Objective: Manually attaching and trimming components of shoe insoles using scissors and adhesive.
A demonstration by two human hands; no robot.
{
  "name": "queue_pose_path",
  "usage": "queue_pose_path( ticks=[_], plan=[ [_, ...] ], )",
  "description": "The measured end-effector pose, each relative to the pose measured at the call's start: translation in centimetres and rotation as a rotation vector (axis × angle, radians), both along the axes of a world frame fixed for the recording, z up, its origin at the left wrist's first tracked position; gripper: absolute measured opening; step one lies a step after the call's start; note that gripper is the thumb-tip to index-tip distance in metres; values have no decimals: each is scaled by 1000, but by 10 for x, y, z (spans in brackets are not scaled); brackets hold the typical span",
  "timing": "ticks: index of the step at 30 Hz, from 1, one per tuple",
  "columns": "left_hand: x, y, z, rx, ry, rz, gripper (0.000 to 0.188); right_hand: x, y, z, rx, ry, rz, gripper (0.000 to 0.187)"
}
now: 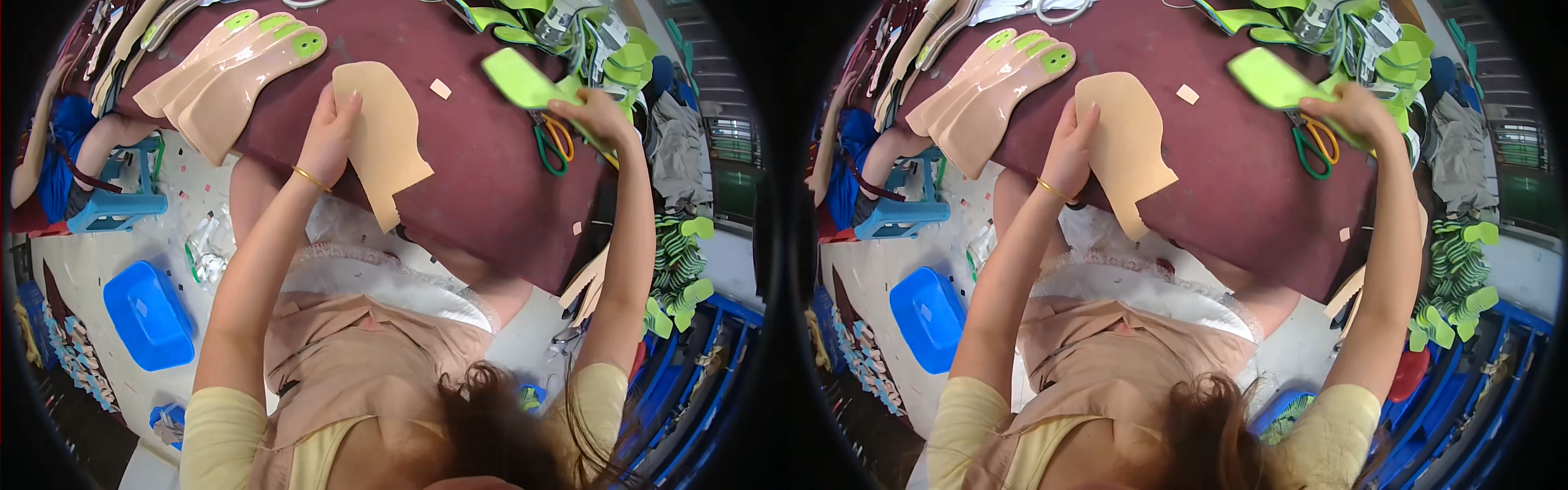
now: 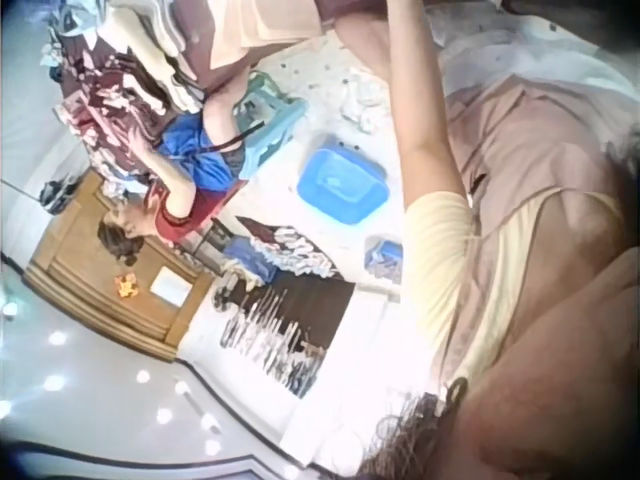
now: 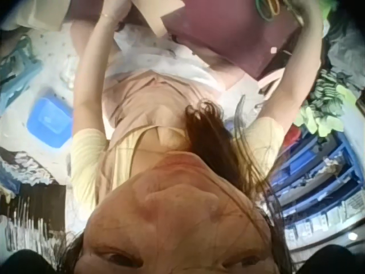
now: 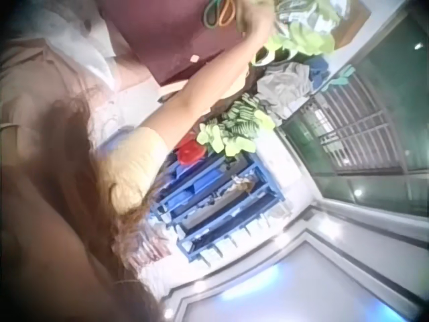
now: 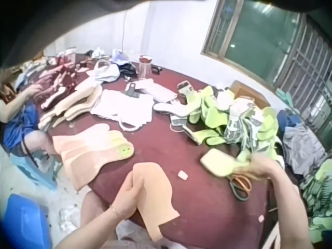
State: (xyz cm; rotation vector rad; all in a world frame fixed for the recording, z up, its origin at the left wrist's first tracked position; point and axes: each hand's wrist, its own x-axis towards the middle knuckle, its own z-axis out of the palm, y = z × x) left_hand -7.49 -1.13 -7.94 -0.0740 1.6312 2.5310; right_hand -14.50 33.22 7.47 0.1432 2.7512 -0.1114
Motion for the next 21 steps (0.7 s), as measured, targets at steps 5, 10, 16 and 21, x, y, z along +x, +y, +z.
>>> queue_pose_path(
  ticks=[5,10,16,21],
  plan=[
    [12,9,18,-898,649,469,73,121,-70,-26,-1108,9,-362,34],
    [78,30,59,206,117,-256,87,218,-138,-88,-1354,-121,-335,27],
    [104,12,45,219,75,-254,79,243,-176,-67,-784,487,-3,42],
    [118,26,50,218,56,-306,79,235,-189,-46,-1070,645,38,21]
  ],
)
